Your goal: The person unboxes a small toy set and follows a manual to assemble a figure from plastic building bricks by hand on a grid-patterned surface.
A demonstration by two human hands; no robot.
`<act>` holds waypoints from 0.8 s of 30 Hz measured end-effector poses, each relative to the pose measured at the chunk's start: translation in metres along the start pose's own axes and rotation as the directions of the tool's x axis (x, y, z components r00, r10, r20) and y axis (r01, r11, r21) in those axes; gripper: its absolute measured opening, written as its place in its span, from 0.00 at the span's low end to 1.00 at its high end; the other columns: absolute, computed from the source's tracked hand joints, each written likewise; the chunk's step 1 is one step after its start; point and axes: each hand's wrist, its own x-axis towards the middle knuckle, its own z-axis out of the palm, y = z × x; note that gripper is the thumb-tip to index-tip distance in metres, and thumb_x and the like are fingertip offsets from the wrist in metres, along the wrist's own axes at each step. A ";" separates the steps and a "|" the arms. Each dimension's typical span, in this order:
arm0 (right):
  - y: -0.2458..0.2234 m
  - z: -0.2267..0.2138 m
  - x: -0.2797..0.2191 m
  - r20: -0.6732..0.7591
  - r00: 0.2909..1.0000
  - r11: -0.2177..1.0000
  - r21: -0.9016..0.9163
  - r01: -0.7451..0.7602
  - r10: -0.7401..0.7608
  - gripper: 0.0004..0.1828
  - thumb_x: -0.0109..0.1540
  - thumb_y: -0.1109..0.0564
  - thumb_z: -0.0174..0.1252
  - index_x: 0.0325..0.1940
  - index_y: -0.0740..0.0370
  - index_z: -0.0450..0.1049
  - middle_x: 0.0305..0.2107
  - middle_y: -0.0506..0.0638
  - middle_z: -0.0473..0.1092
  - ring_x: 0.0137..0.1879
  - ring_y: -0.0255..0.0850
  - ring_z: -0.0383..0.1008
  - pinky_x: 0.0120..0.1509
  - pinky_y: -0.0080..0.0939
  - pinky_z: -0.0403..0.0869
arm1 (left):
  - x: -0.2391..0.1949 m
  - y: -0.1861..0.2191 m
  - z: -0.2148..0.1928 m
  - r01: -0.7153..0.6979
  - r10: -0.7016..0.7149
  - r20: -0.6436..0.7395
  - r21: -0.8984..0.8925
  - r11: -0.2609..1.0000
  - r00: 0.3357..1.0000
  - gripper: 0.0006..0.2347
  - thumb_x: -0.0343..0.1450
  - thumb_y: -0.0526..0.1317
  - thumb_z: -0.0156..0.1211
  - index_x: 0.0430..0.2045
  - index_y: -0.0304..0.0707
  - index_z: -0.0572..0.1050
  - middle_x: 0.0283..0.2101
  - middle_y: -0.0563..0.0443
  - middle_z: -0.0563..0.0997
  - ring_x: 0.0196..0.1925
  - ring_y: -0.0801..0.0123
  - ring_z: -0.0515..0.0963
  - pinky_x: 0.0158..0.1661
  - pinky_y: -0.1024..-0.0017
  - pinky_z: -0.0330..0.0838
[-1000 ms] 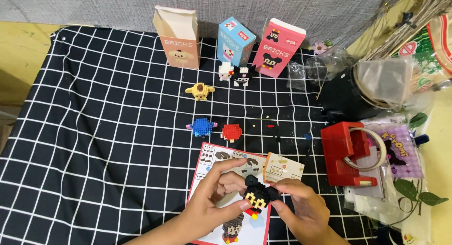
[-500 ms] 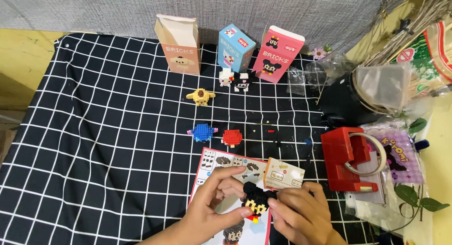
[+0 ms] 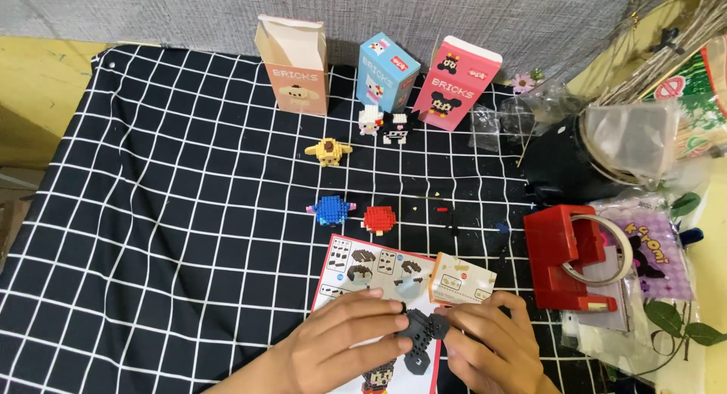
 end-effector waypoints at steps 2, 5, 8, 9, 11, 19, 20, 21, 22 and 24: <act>-0.001 0.000 0.000 0.008 1.000 1.000 0.013 0.002 -0.002 0.08 0.64 0.58 0.51 0.38 0.51 0.76 0.38 0.50 0.80 0.41 0.40 0.84 0.52 0.47 0.68 | -0.002 0.000 0.000 -0.029 0.027 0.042 0.033 0.999 0.999 0.15 0.82 0.35 0.40 0.50 0.28 0.78 0.55 0.36 0.79 0.60 0.48 0.80 0.64 0.50 0.76; -0.003 0.000 -0.002 0.024 0.999 0.999 0.027 -0.039 0.039 0.07 0.62 0.59 0.52 0.32 0.51 0.73 0.37 0.50 0.80 0.41 0.40 0.84 0.53 0.49 0.68 | -0.003 -0.002 0.005 -0.118 0.127 -0.042 0.175 0.977 0.991 0.08 0.74 0.27 0.65 0.46 0.34 0.81 0.49 0.43 0.80 0.55 0.54 0.85 0.60 0.59 0.82; -0.002 0.001 -0.004 0.044 0.999 0.999 0.024 -0.031 0.030 0.06 0.63 0.57 0.53 0.34 0.50 0.75 0.38 0.50 0.80 0.42 0.39 0.84 0.54 0.49 0.67 | -0.002 0.000 0.004 -0.145 0.158 -0.061 0.184 0.972 0.985 0.07 0.77 0.31 0.56 0.44 0.33 0.82 0.47 0.41 0.81 0.53 0.53 0.86 0.59 0.60 0.82; -0.003 0.001 -0.004 0.048 0.998 0.999 0.026 -0.039 0.038 0.05 0.62 0.58 0.55 0.33 0.50 0.74 0.37 0.49 0.80 0.41 0.39 0.83 0.54 0.49 0.67 | -0.002 0.002 0.003 -0.132 0.140 -0.038 0.159 0.978 0.990 0.09 0.79 0.33 0.52 0.45 0.32 0.81 0.48 0.39 0.81 0.53 0.51 0.86 0.59 0.57 0.82; -0.005 0.000 -0.003 0.054 0.998 0.998 0.028 -0.047 0.046 0.05 0.60 0.60 0.57 0.32 0.50 0.73 0.37 0.49 0.80 0.41 0.39 0.83 0.54 0.49 0.67 | -0.002 0.005 -0.002 -0.117 0.120 -0.015 0.136 0.984 0.993 0.11 0.81 0.35 0.47 0.46 0.31 0.80 0.48 0.38 0.81 0.53 0.49 0.86 0.59 0.55 0.82; -0.012 -0.003 0.001 0.084 0.990 0.993 0.017 -0.117 0.115 0.07 0.61 0.61 0.56 0.32 0.48 0.72 0.37 0.45 0.80 0.41 0.36 0.83 0.55 0.49 0.66 | -0.003 0.013 -0.017 -0.047 0.024 0.207 0.105 0.993 0.978 0.09 0.80 0.32 0.57 0.54 0.31 0.77 0.58 0.38 0.76 0.64 0.51 0.78 0.65 0.53 0.75; -0.013 -0.004 0.002 0.085 0.990 0.993 0.017 -0.117 0.115 0.07 0.61 0.61 0.56 0.32 0.48 0.72 0.37 0.45 0.80 0.41 0.36 0.83 0.55 0.49 0.66 | -0.001 0.015 -0.019 -0.046 0.024 0.207 0.105 0.993 0.978 0.09 0.80 0.32 0.57 0.54 0.31 0.77 0.58 0.38 0.76 0.64 0.51 0.78 0.65 0.53 0.75; -0.014 -0.004 0.002 0.092 0.988 0.992 0.009 -0.125 0.124 0.07 0.61 0.61 0.56 0.32 0.48 0.72 0.36 0.44 0.80 0.41 0.35 0.83 0.56 0.49 0.66 | 0.000 0.016 -0.021 -0.046 0.017 0.233 0.121 0.992 0.972 0.10 0.80 0.32 0.56 0.55 0.32 0.76 0.59 0.39 0.76 0.65 0.52 0.77 0.66 0.53 0.74; -0.014 -0.005 0.003 0.099 0.986 0.991 0.002 -0.134 0.133 0.07 0.61 0.60 0.55 0.32 0.48 0.72 0.36 0.43 0.79 0.41 0.35 0.82 0.56 0.48 0.65 | 0.001 0.017 -0.023 -0.046 0.009 0.259 0.137 0.990 0.966 0.11 0.81 0.32 0.55 0.57 0.32 0.76 0.60 0.39 0.75 0.66 0.52 0.76 0.67 0.53 0.73; -0.014 -0.004 0.002 0.097 0.987 0.992 0.002 -0.129 0.128 0.07 0.62 0.59 0.55 0.33 0.47 0.73 0.36 0.43 0.80 0.41 0.35 0.82 0.56 0.49 0.65 | 0.003 0.018 -0.025 -0.047 0.013 0.263 0.126 0.991 0.965 0.10 0.81 0.31 0.55 0.56 0.31 0.76 0.60 0.38 0.76 0.66 0.51 0.76 0.67 0.53 0.72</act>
